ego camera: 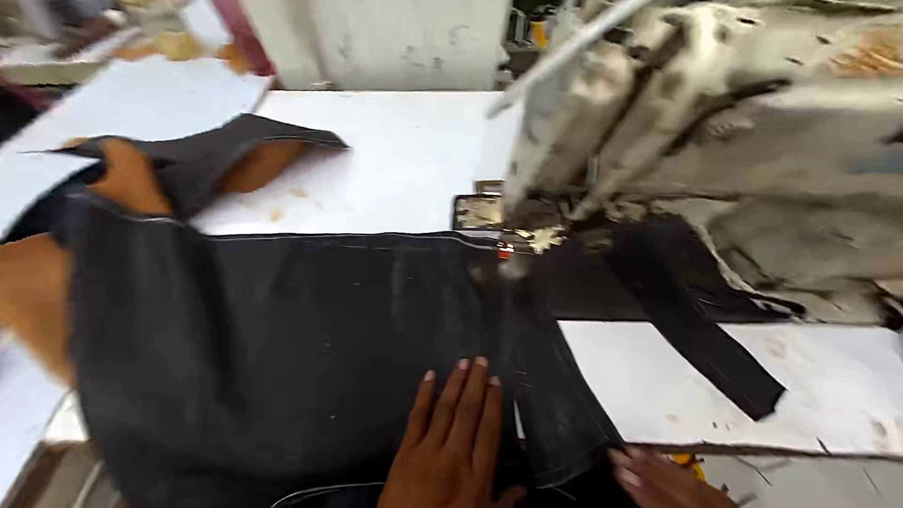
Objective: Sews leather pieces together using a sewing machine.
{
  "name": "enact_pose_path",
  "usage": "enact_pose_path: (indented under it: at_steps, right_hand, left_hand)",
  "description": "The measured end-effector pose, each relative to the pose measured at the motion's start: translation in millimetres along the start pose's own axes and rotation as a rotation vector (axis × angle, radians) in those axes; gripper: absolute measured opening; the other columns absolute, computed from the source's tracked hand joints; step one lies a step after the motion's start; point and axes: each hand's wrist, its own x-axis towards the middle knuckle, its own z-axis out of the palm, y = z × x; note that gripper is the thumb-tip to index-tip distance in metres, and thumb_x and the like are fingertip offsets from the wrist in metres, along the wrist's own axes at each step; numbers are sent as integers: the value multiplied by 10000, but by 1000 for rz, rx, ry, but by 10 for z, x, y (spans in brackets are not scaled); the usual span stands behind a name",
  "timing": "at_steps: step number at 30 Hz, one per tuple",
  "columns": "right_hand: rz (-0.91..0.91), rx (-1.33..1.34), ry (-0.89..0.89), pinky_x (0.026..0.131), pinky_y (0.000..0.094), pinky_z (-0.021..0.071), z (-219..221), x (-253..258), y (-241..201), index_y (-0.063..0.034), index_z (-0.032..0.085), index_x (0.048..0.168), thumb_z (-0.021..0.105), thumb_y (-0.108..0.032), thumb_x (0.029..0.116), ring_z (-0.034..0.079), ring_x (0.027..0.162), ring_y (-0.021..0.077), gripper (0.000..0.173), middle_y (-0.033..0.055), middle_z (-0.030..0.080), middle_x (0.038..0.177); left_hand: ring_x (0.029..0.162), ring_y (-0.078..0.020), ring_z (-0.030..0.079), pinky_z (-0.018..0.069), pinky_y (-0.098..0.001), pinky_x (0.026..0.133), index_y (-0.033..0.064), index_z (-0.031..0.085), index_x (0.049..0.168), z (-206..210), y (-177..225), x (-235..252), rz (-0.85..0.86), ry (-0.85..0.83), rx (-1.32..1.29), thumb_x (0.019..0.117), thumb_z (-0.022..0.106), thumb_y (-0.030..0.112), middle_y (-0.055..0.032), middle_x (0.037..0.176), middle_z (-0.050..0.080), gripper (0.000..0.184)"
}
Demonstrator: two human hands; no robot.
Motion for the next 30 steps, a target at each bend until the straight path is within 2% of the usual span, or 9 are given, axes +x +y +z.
enact_pose_path:
  at_steps: [3,8,11,13,17,21,23,26,30]
  right_hand:
    - [-138,-267,-149,1234,584,252,216,332,37,-205,462,1528,613,-356,1030,362,1517,273,542,93,443,1604]
    - [-298,-213,-155,1186,456,398,209,645,224,-171,552,1446,537,-202,1035,505,1414,235,413,56,556,1507]
    - [-332,-180,-173,1138,399,448,125,803,310,-179,616,1400,540,-279,1021,536,1372,205,399,21,588,1474]
    - [-348,-199,-202,1203,460,375,136,858,354,-214,602,1422,521,-311,1022,439,1466,202,420,-3,518,1552]
    - [-421,-152,-174,1257,486,310,209,840,419,-142,582,1434,450,-108,1037,417,1490,227,421,38,529,1547]
    - [-465,-200,-125,1221,407,389,244,809,423,-83,576,1411,405,-42,1056,481,1446,231,397,74,569,1507]
    - [-475,-218,-109,1208,402,404,251,805,413,-68,581,1399,398,-55,1070,499,1432,238,376,87,584,1490]
    - [-487,-235,-109,1203,404,415,243,800,395,-48,587,1383,394,-51,1077,516,1419,247,362,98,594,1478]
    - [-513,-256,-93,1190,403,430,250,805,397,-40,591,1375,398,-52,1080,529,1407,258,353,104,608,1460]
  left_hand:
    - [1418,-289,502,345,-528,1171,11,511,1471,208,-82,-85,85,105,243,1002,542,274,-158,1533,522,538]
    - [1376,-290,552,473,-499,1073,43,578,1431,-292,-340,63,139,-133,-48,992,478,4,-127,1512,555,452]
    - [936,-253,729,591,-447,765,46,700,1179,-629,-510,263,-35,18,-182,945,476,15,-120,1053,754,326]
    - [720,-207,651,517,-373,612,6,653,1075,-628,-555,381,-127,229,-92,995,455,84,-142,836,681,227]
    - [777,-106,649,532,-276,672,40,627,1090,-501,-587,480,-128,287,-106,919,718,505,-97,877,691,503]
    - [699,-208,640,500,-382,589,149,753,1174,-299,-664,552,120,196,15,863,624,227,-61,811,678,345]
    - [889,-244,613,441,-447,749,172,757,1118,-230,-723,619,273,158,27,884,575,197,-69,976,663,297]
    - [1460,-268,448,288,-613,1212,105,676,1086,-195,-780,737,393,4,-2,894,531,181,-95,1495,551,253]
    - [1420,-182,503,396,-436,1206,66,623,1109,-161,-794,780,328,8,-106,903,481,164,-58,1474,581,268]
